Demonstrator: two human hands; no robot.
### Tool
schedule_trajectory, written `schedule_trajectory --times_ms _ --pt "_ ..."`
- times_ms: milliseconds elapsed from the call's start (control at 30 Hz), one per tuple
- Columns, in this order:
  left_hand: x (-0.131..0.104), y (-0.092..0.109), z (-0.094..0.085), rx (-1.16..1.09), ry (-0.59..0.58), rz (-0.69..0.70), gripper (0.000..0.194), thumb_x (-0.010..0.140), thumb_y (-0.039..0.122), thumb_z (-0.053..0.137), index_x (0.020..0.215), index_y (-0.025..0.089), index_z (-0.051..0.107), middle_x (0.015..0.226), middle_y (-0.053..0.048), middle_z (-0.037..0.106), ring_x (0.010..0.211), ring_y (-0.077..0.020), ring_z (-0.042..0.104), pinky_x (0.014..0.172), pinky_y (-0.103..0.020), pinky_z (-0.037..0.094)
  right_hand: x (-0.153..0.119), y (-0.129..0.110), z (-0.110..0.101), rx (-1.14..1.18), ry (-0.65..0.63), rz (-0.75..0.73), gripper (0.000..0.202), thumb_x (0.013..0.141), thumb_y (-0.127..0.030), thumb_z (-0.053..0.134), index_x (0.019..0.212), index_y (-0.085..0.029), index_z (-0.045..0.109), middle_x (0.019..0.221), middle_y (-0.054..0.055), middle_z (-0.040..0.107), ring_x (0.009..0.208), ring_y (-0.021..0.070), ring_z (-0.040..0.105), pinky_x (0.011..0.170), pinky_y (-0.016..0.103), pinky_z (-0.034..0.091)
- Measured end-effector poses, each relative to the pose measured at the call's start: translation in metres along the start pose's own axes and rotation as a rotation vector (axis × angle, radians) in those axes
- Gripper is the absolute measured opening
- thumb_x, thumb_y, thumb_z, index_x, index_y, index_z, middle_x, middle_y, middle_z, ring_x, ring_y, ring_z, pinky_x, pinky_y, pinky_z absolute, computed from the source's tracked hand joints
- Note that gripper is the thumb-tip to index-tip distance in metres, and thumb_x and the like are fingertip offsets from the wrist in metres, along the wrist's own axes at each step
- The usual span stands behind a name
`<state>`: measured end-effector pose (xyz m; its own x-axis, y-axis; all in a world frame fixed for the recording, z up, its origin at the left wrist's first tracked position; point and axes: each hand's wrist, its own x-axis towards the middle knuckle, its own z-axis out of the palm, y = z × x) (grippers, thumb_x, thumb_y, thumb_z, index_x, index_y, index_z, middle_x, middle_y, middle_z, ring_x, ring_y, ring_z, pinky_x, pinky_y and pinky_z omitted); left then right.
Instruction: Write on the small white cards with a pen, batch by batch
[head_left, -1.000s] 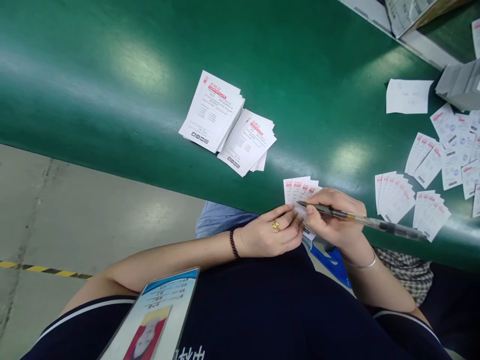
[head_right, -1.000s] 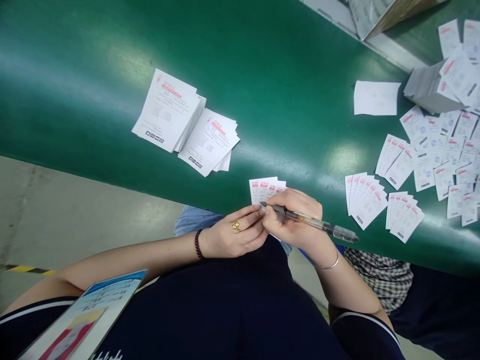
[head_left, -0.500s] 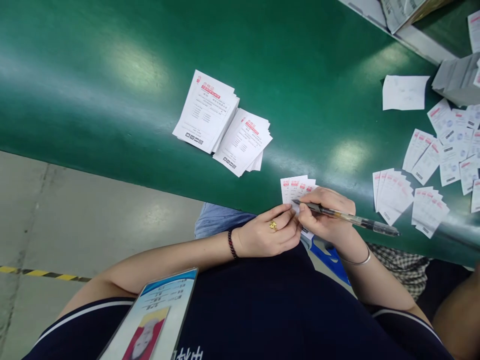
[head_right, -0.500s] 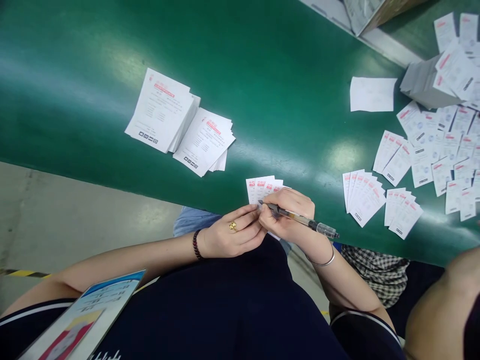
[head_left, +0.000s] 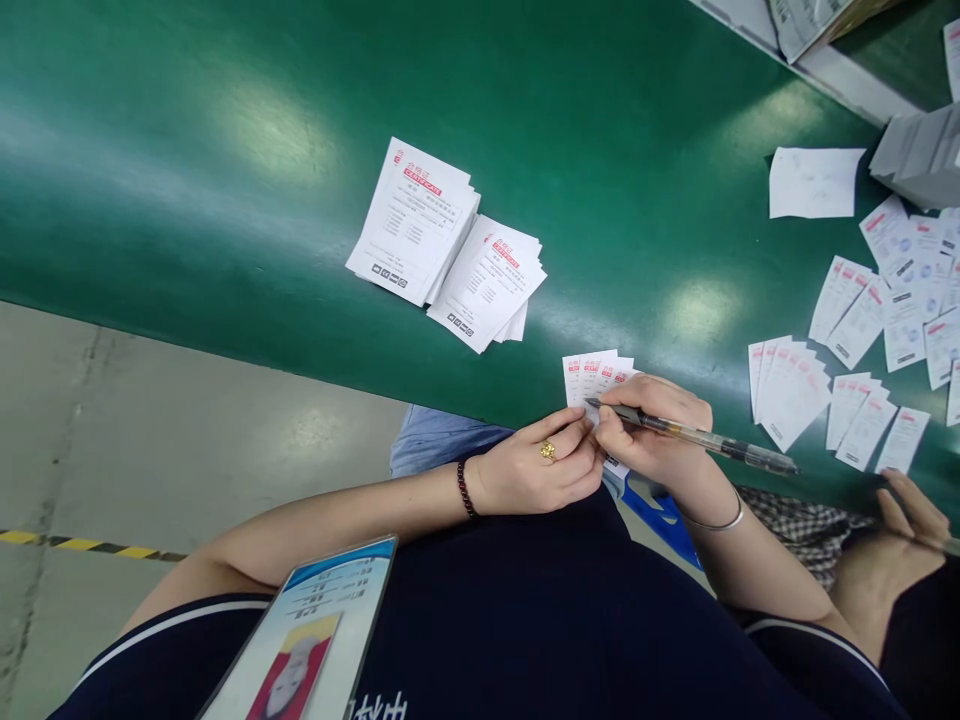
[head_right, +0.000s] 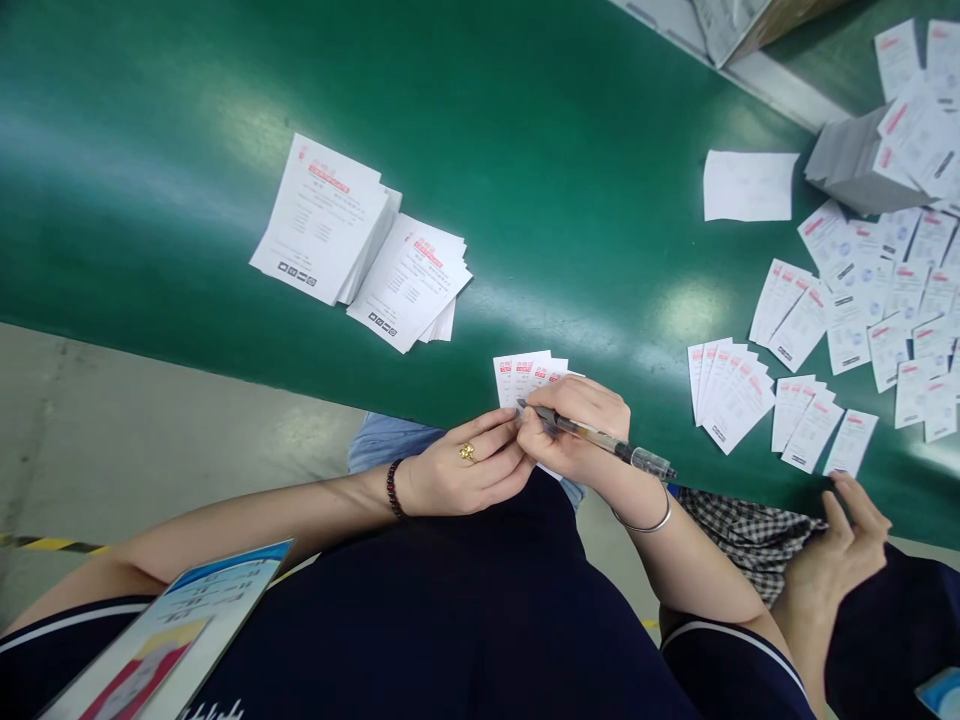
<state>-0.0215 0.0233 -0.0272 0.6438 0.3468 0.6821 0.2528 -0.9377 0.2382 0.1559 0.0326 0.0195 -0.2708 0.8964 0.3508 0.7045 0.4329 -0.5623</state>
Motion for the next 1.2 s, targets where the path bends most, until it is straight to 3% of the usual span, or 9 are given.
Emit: schedule_trajectory --times_ms 567,833,1200 --pt "0.001 0.0 0.0 0.006 0.013 -0.004 0.011 0.089 0.011 0.056 0.091 0.011 0.068 0.087 -0.004 0.074 0.09 -0.0186 0.071 0.098 -0.036 0.057 -0.001 0.001 0.001 -0.009 0.0 0.012 0.008 0.077 -0.014 0.06 0.075 -0.022 0.06 0.061 -0.002 0.068 0.052 0.0128 0.064 0.054 0.026 0.055" --pt "0.002 0.0 -0.002 0.017 0.001 -0.011 0.014 0.091 0.011 0.054 0.092 0.012 0.068 0.091 -0.004 0.074 0.092 -0.0179 0.071 0.097 -0.036 0.058 -0.004 0.001 -0.01 0.12 0.007 0.088 0.013 0.076 -0.009 0.064 0.081 -0.021 0.061 0.066 0.001 0.067 0.056 0.0134 0.062 0.056 0.029 0.054" --pt "0.002 0.0 -0.003 0.035 -0.028 -0.008 0.012 0.091 0.011 0.057 0.093 0.013 0.068 0.091 -0.003 0.074 0.092 -0.0158 0.071 0.1 -0.034 0.055 -0.013 0.003 -0.005 0.042 0.006 0.102 0.009 0.077 -0.014 0.062 0.078 -0.022 0.059 0.061 -0.002 0.064 0.055 0.0139 0.062 0.056 0.029 0.053"
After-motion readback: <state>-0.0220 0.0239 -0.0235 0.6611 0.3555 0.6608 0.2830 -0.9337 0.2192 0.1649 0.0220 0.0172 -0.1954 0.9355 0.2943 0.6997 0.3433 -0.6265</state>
